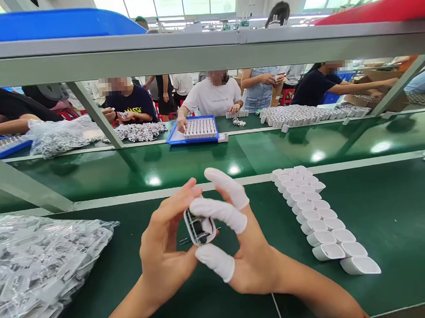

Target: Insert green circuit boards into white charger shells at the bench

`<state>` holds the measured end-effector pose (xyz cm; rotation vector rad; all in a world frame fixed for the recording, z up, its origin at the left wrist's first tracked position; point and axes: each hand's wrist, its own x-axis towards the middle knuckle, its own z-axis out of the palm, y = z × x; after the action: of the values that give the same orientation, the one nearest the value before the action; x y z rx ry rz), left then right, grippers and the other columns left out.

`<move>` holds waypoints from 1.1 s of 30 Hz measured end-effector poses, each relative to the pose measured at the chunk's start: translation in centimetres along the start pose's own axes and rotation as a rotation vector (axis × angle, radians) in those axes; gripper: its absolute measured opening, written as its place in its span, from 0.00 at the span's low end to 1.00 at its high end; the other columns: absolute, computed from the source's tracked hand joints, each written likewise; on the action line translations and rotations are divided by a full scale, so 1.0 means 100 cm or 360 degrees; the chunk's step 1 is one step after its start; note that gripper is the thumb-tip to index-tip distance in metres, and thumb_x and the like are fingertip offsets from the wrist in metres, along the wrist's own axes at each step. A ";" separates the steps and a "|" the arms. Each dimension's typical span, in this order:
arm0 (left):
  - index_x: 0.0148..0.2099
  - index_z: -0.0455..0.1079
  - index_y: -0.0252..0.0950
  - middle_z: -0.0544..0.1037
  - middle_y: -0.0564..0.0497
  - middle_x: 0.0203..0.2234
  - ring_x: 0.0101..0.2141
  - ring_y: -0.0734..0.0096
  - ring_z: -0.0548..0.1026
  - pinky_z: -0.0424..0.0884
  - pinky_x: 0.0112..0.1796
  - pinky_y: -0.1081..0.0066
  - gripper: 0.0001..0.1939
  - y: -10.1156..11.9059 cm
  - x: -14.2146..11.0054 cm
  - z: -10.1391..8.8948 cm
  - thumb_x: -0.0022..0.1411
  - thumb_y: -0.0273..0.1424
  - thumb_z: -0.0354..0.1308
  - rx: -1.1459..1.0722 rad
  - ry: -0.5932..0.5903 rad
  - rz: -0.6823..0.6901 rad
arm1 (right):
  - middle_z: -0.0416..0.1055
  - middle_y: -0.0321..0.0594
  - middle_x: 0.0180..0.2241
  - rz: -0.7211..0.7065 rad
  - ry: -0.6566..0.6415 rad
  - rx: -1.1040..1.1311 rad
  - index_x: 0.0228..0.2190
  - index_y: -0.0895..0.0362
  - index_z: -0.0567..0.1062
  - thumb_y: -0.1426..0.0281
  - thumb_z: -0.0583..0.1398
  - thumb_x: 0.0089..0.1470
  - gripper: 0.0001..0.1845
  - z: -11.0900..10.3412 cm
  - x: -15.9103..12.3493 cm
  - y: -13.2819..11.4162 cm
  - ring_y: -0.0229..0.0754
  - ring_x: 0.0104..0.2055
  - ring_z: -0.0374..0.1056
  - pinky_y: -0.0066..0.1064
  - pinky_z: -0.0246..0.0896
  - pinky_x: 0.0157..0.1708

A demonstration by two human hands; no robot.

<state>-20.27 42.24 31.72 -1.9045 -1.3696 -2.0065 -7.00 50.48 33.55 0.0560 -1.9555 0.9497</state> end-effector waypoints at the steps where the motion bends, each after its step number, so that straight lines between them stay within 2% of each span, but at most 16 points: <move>1: 0.59 0.64 0.42 0.74 0.48 0.53 0.61 0.53 0.66 0.73 0.56 0.55 0.35 -0.003 0.000 0.000 0.51 0.17 0.66 0.0049 0.0025 -0.0007 | 0.51 0.44 0.65 0.0181 -0.0018 0.0189 0.57 0.49 0.61 0.71 0.64 0.55 0.31 0.000 0.001 0.000 0.48 0.66 0.52 0.44 0.54 0.63; 4: 0.58 0.65 0.41 0.76 0.47 0.50 0.63 0.50 0.62 0.67 0.58 0.45 0.33 -0.009 0.004 0.000 0.51 0.17 0.66 0.0324 0.0056 0.0163 | 0.64 0.42 0.56 0.0701 -0.0081 0.0785 0.58 0.49 0.61 0.71 0.63 0.55 0.31 0.000 0.006 0.003 0.42 0.57 0.64 0.36 0.63 0.56; 6: 0.58 0.64 0.38 0.77 0.45 0.49 0.61 0.52 0.65 0.69 0.57 0.48 0.32 -0.012 0.008 -0.001 0.52 0.17 0.65 0.0518 0.0010 0.0413 | 0.70 0.40 0.50 0.0934 -0.0153 0.1075 0.53 0.52 0.67 0.71 0.64 0.53 0.25 0.001 0.010 0.007 0.41 0.53 0.68 0.33 0.66 0.51; 8: 0.59 0.63 0.34 0.77 0.42 0.49 0.58 0.56 0.69 0.72 0.55 0.54 0.32 -0.012 0.011 -0.002 0.53 0.15 0.64 0.0608 -0.0057 0.0593 | 0.71 0.39 0.48 0.1040 -0.0158 0.1228 0.49 0.53 0.70 0.70 0.67 0.50 0.24 0.003 0.012 0.011 0.41 0.51 0.69 0.32 0.67 0.50; 12: 0.60 0.61 0.32 0.76 0.40 0.49 0.55 0.60 0.73 0.75 0.52 0.60 0.33 -0.011 0.015 -0.006 0.53 0.16 0.64 0.0638 -0.0091 0.0651 | 0.72 0.39 0.47 0.1015 -0.0054 0.1130 0.50 0.53 0.72 0.68 0.69 0.47 0.27 0.005 0.013 0.016 0.42 0.49 0.69 0.33 0.68 0.49; 15: 0.62 0.58 0.38 0.76 0.42 0.50 0.54 0.61 0.73 0.76 0.50 0.58 0.34 -0.012 0.016 -0.009 0.55 0.20 0.65 0.0623 -0.0099 0.0599 | 0.74 0.38 0.47 0.0871 -0.0169 0.0935 0.52 0.52 0.73 0.69 0.68 0.50 0.27 -0.001 0.014 0.014 0.42 0.49 0.70 0.37 0.67 0.53; 18: 0.61 0.57 0.39 0.75 0.42 0.51 0.54 0.61 0.73 0.76 0.50 0.57 0.35 -0.014 0.016 -0.010 0.54 0.18 0.64 0.0674 -0.0109 0.0607 | 0.75 0.37 0.47 0.0771 -0.0214 0.0732 0.49 0.51 0.76 0.71 0.65 0.53 0.20 -0.011 0.016 0.011 0.42 0.49 0.71 0.38 0.65 0.55; 24: 0.56 0.60 0.30 0.76 0.36 0.48 0.55 0.54 0.72 0.74 0.52 0.55 0.31 -0.019 0.012 -0.008 0.51 0.13 0.62 0.0956 -0.0215 0.0749 | 0.78 0.35 0.38 0.0805 -0.0118 0.0464 0.41 0.53 0.80 0.71 0.63 0.56 0.11 -0.017 0.018 0.013 0.40 0.40 0.74 0.33 0.70 0.46; 28: 0.56 0.62 0.31 0.77 0.38 0.48 0.54 0.54 0.73 0.76 0.50 0.56 0.30 -0.020 0.011 -0.008 0.52 0.14 0.63 0.1015 -0.0229 0.0748 | 0.77 0.33 0.33 0.0798 -0.0237 0.0516 0.36 0.54 0.80 0.70 0.61 0.58 0.07 -0.021 0.021 0.016 0.38 0.36 0.72 0.28 0.67 0.39; 33: 0.54 0.63 0.30 0.78 0.37 0.45 0.52 0.55 0.74 0.77 0.49 0.58 0.26 -0.023 0.008 -0.005 0.53 0.14 0.63 0.1219 -0.0333 0.0799 | 0.73 0.33 0.29 0.0820 -0.0422 0.0169 0.28 0.57 0.76 0.76 0.55 0.58 0.11 -0.024 0.023 0.028 0.38 0.34 0.68 0.28 0.62 0.34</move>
<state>-22.26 43.76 31.23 -1.8330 -1.2579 -0.8924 -7.68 54.69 34.30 -0.2882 -2.2103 1.4406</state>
